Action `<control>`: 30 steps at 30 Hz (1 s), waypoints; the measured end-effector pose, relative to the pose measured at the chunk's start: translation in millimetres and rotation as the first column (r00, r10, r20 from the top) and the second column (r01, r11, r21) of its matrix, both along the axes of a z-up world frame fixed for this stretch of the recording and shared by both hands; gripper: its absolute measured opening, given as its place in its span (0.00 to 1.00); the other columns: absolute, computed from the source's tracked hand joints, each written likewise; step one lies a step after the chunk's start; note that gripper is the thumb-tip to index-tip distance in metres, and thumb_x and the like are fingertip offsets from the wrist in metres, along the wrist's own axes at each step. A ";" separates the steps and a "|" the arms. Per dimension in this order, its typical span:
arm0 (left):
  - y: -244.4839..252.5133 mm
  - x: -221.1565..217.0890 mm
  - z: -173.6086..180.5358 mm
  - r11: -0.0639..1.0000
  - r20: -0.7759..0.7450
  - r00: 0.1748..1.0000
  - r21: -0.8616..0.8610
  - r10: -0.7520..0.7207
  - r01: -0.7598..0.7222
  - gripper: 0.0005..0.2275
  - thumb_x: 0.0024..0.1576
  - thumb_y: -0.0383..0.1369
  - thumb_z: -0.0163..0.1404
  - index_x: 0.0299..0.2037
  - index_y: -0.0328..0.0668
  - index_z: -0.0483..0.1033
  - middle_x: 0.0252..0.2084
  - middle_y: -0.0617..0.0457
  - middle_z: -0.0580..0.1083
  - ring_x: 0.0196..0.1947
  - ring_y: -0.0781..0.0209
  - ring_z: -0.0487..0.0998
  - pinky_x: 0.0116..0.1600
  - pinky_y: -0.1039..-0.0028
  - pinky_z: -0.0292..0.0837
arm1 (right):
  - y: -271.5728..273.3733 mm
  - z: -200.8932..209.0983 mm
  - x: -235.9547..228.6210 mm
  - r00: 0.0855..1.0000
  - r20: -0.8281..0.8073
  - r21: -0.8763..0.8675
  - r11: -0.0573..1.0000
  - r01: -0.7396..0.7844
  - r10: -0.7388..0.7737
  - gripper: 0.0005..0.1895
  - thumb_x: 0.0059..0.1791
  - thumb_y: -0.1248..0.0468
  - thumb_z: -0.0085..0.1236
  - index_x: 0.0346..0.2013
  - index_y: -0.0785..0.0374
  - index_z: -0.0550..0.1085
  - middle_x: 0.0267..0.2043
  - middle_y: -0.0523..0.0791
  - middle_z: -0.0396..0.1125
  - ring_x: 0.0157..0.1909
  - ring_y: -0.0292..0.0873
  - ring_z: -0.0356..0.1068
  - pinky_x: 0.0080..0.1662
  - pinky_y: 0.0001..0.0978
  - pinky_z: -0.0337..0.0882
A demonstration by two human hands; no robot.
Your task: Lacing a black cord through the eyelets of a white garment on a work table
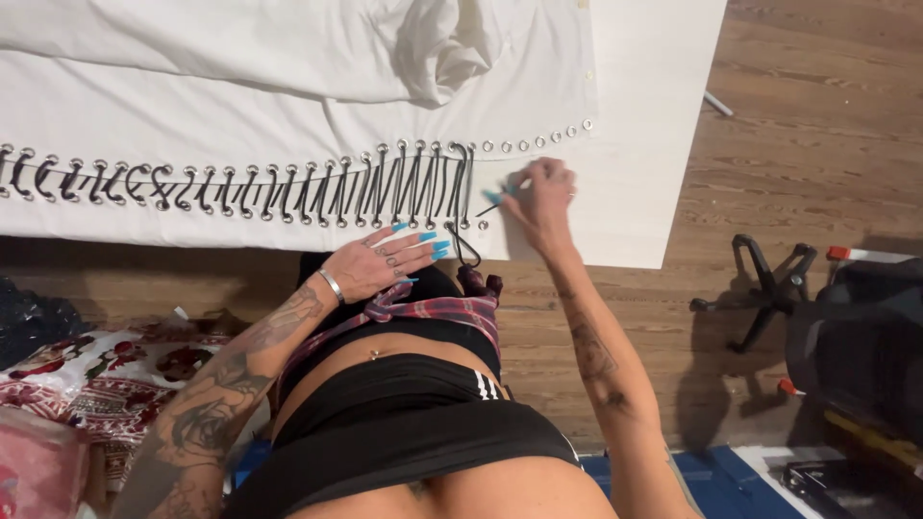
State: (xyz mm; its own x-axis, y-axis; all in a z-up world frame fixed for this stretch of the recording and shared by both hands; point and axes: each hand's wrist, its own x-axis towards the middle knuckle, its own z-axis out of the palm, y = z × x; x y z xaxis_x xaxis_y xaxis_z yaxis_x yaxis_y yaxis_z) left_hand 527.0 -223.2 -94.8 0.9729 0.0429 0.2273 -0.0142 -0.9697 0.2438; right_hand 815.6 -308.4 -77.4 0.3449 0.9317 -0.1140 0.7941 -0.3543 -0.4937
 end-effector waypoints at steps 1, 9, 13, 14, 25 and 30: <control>0.5 -0.6 -1.3 1.000 0.007 1.000 -0.006 0.002 -0.002 0.19 0.58 0.43 0.24 0.61 0.57 0.49 0.63 0.68 0.51 0.62 0.69 0.50 0.63 0.69 0.45 | -4.9 -9.2 11.1 0.999 -0.012 0.052 0.998 0.039 -0.038 0.19 0.35 0.57 0.63 0.30 0.56 0.62 0.40 0.48 0.52 0.41 0.57 0.54 0.39 0.48 0.59; 1.8 1.8 0.6 1.000 0.041 0.999 -0.020 0.009 -0.008 0.19 0.59 0.42 0.23 0.60 0.57 0.50 0.63 0.67 0.52 0.62 0.68 0.52 0.63 0.68 0.46 | -16.7 -19.5 20.9 0.996 0.082 0.134 0.990 0.035 -0.046 0.18 0.40 0.56 0.60 0.34 0.57 0.61 0.38 0.44 0.51 0.42 0.50 0.52 0.42 0.40 0.56; 0.1 0.8 2.3 0.999 0.065 0.998 -0.036 0.008 -0.005 0.19 0.58 0.41 0.26 0.60 0.56 0.51 0.63 0.66 0.53 0.62 0.68 0.51 0.62 0.68 0.47 | -11.8 0.9 4.6 0.998 -0.036 0.216 0.976 -0.035 0.044 0.13 0.43 0.58 0.55 0.35 0.56 0.62 0.35 0.44 0.54 0.39 0.48 0.55 0.43 0.37 0.56; 1.9 2.4 3.3 0.999 0.072 0.997 -0.037 0.009 -0.006 0.19 0.58 0.41 0.27 0.60 0.55 0.51 0.63 0.66 0.53 0.62 0.68 0.52 0.62 0.68 0.47 | -7.4 3.3 3.0 0.992 -0.118 0.260 0.966 -0.014 0.047 0.10 0.43 0.61 0.53 0.35 0.56 0.63 0.33 0.44 0.56 0.38 0.49 0.57 0.42 0.36 0.57; 4.0 2.6 4.2 0.999 0.110 0.993 -0.008 0.054 -0.053 0.18 0.59 0.42 0.24 0.59 0.58 0.53 0.61 0.68 0.55 0.60 0.70 0.54 0.61 0.70 0.49 | 34.7 88.0 -60.4 0.564 -0.647 -0.269 0.845 0.462 -0.514 0.10 0.40 0.56 0.57 0.27 0.59 0.72 0.21 0.44 0.65 0.21 0.35 0.63 0.22 0.22 0.62; -0.9 1.2 -3.2 0.998 0.117 0.991 -0.045 0.058 -0.053 0.18 0.59 0.42 0.26 0.59 0.58 0.53 0.61 0.68 0.55 0.61 0.70 0.54 0.61 0.70 0.48 | 54.8 68.8 -52.4 0.409 -0.650 -0.439 0.755 0.487 -0.641 0.11 0.41 0.58 0.53 0.27 0.64 0.71 0.20 0.43 0.61 0.20 0.35 0.61 0.19 0.19 0.61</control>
State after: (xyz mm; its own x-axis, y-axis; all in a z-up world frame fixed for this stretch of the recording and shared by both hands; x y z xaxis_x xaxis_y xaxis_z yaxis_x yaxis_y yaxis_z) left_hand 528.2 -224.2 -98.0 0.9350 0.1080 0.3378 0.0082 -0.9588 0.2839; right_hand 763.2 -253.6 -8.6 0.5064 0.4983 -0.7038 -0.2289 -0.7092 -0.6668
